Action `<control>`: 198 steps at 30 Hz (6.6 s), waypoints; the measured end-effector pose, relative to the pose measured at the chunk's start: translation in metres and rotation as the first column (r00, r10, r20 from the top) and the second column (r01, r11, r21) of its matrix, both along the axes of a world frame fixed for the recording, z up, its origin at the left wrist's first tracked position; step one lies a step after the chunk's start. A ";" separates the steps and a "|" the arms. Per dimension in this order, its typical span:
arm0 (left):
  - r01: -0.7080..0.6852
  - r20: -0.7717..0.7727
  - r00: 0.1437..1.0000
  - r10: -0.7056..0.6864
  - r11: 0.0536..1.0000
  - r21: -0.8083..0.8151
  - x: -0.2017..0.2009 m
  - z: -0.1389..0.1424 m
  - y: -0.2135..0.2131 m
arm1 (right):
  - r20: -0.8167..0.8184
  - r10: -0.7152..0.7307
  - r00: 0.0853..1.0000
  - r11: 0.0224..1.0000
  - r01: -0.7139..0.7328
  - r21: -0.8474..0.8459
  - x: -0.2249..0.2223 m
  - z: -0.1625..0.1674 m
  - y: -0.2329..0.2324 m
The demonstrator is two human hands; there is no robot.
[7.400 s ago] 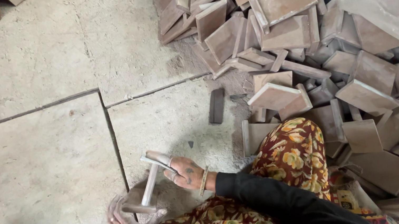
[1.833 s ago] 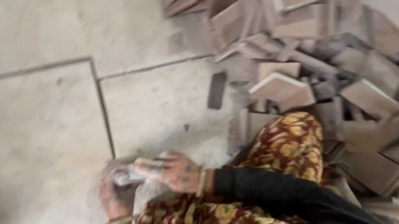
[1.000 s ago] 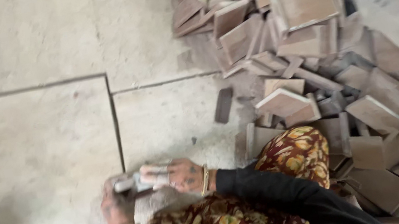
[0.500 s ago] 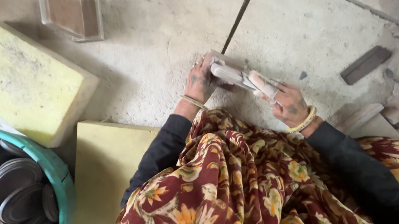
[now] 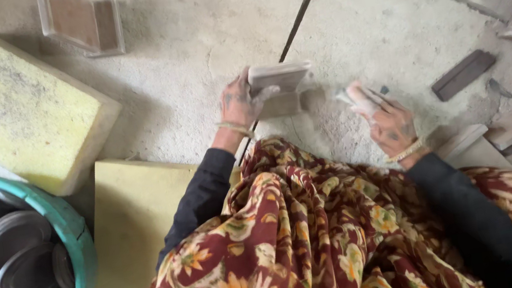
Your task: The person sits on the floor and smooths small stone tiles one at a time, rubbing each tile with a flat abrasive stone and occasionally brushing off dust by hand before setting the finished piece aside.
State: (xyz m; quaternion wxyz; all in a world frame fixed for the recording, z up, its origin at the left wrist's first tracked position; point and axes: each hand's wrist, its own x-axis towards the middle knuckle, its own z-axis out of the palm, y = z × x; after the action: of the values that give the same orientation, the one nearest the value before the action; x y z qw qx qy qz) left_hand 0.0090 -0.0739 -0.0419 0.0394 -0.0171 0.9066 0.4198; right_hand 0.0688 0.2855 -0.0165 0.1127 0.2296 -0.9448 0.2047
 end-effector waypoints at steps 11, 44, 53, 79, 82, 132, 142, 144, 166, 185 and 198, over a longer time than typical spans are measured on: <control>0.141 -0.158 0.980 -0.119 0.980 0.139 0.002 0.042 0.029 | -0.258 -0.058 0.964 0.996 0.040 -0.076 -0.036 0.032 -0.100; -0.297 0.142 0.946 0.292 0.602 0.741 0.007 0.019 0.067 | 0.174 -0.306 0.936 0.764 0.350 -0.541 -0.049 0.005 -0.097; -0.164 0.174 0.983 -0.060 0.139 0.977 0.000 0.031 0.050 | 0.321 0.057 0.945 0.870 0.111 -0.481 0.010 0.020 -0.178; -0.098 0.062 0.995 0.080 0.611 0.786 0.002 -0.026 0.084 | 0.420 0.041 0.907 0.900 0.148 -0.410 0.000 0.041 -0.163; 0.001 -0.260 0.965 0.038 0.989 0.149 -0.012 -0.043 0.092 | 0.453 0.045 0.891 0.867 0.190 -0.460 -0.018 0.033 -0.161; -0.173 0.154 0.984 0.090 0.290 0.941 -0.001 -0.022 0.065 | 0.159 0.024 0.987 0.860 0.060 -0.506 -0.031 0.031 -0.175; -0.210 0.195 0.978 0.080 0.444 0.871 -0.001 -0.005 0.064 | -0.120 -0.003 0.993 0.938 -0.039 -0.344 -0.007 0.038 -0.163; -0.314 0.326 0.945 0.002 0.275 0.909 -0.001 -0.009 0.062 | 0.494 -0.061 0.867 0.985 0.133 -0.112 -0.002 0.033 -0.164; -0.353 0.384 0.923 -0.032 0.325 0.877 0.005 0.013 0.055 | 0.637 0.147 0.757 0.870 0.207 -0.447 -0.029 0.033 -0.183; -0.274 0.297 0.955 0.010 0.422 0.865 0.009 0.002 0.054 | 0.487 0.143 0.862 0.950 0.019 -0.311 -0.030 0.039 -0.185; -0.619 0.596 0.782 0.181 0.330 0.713 -0.008 -0.047 0.065 | 0.070 -0.036 0.997 0.930 0.059 -0.363 0.051 0.011 -0.135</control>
State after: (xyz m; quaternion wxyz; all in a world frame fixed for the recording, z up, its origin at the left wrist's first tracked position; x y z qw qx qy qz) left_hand 0.0009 -0.0085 -0.0885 0.1242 -0.3116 0.4831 0.8087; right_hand 0.1193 0.1501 -0.0058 0.1288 0.1754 -0.8988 0.3805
